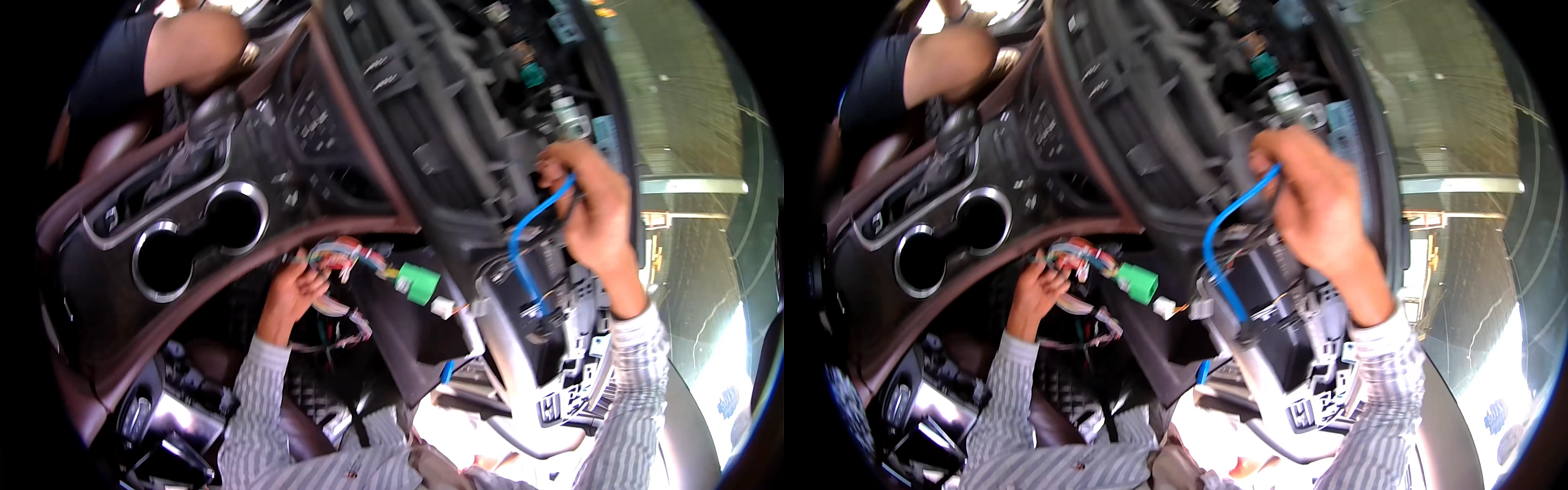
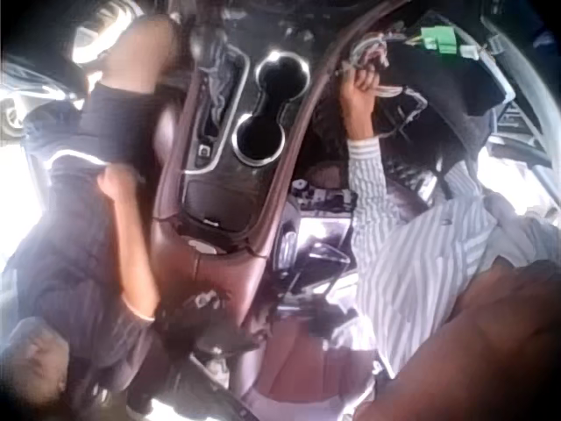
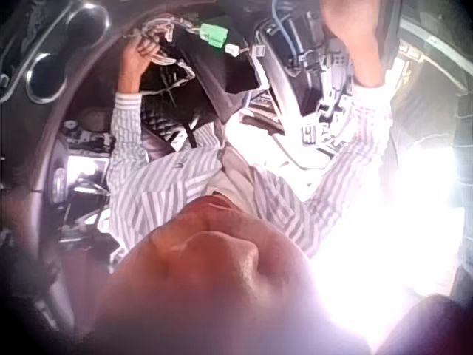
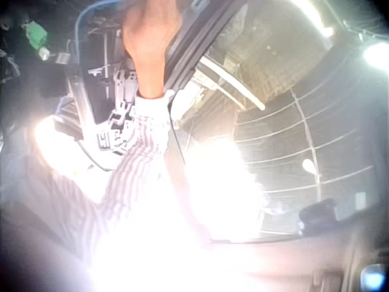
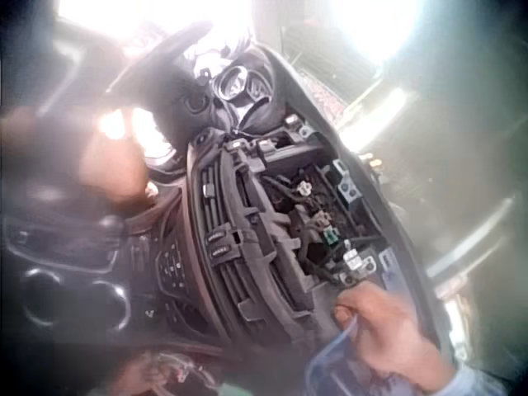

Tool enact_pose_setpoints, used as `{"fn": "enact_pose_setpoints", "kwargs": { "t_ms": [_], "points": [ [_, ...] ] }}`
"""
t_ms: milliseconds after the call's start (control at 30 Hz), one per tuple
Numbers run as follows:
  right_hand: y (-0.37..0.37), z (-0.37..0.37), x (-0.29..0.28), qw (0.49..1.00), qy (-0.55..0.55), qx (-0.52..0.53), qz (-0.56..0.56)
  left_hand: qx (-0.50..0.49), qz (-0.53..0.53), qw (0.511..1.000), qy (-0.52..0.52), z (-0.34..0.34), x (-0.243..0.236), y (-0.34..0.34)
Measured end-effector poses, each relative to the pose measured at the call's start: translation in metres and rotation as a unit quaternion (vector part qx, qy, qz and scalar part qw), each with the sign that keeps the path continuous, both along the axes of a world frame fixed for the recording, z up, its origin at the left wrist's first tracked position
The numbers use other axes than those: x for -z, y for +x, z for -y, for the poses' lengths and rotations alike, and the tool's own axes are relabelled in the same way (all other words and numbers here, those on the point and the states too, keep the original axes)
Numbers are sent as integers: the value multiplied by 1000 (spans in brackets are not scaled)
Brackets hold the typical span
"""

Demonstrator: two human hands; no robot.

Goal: The person works inside a vehicle's dashboard area, manipulating a bundle of multi-colored wires and electrical connectors. They use a blue-handled screwdriver to loosen a screw on a metal bracket and connect a green wiring harness adapter to the vehicle's internal wiring. The person then tucks the connected wires into the dashboard cavity.

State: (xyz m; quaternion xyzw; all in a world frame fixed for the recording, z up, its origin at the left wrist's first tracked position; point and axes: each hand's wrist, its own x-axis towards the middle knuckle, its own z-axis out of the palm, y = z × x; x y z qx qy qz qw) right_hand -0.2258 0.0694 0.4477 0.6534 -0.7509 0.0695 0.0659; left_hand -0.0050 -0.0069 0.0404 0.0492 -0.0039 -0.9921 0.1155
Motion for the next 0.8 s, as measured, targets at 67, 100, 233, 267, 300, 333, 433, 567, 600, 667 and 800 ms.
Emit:
{"fn": "enact_pose_setpoints", "kwargs": {
  "t_ms": [67, 100, 233, 267, 300, 333, 433, 567, 600, 667, 800],
  "points": [
    [0, 2, -4, 998, 13, -37, -43, 4, -35, 998, -42, 3, -2, -4],
    [0, 4, -2, 998, 10, -41, -45, 13, -28, 998, -47, 5, -6, -2],
    [-2, 6, -3, 997, 21, -43, -56, 5, -25, 998, -59, 7, -2, -4],
    [0, 5, -3, 997, 26, -45, -64, 9, -39, 998, -56, 6, -3, -4],
    [1, 4, -4, 996, 32, -48, -73, 6, -51, 997, -60, 6, -2, -5],
    [2, 5, -5, 995, 37, -51, -82, 1, -63, 996, -63, 5, 0, -7],
    [2, 5, -3, 992, 49, -65, -96, 5, -51, 996, -77, 9, -4, -3],
    [2, 3, -2, 989, 61, -70, -114, -3, -67, 995, -71, 8, -9, -1],
    [3, 3, -2, 988, 62, -72, -120, -8, -80, 994, -68, 8, -12, -3],
    [4, 5, -2, 987, 65, -81, -122, -12, -105, 993, -57, 9, -15, -3],
    [4, 4, 0, 985, 72, -86, -132, -29, -109, 993, -39, 10, -21, 1]
  ]
}}
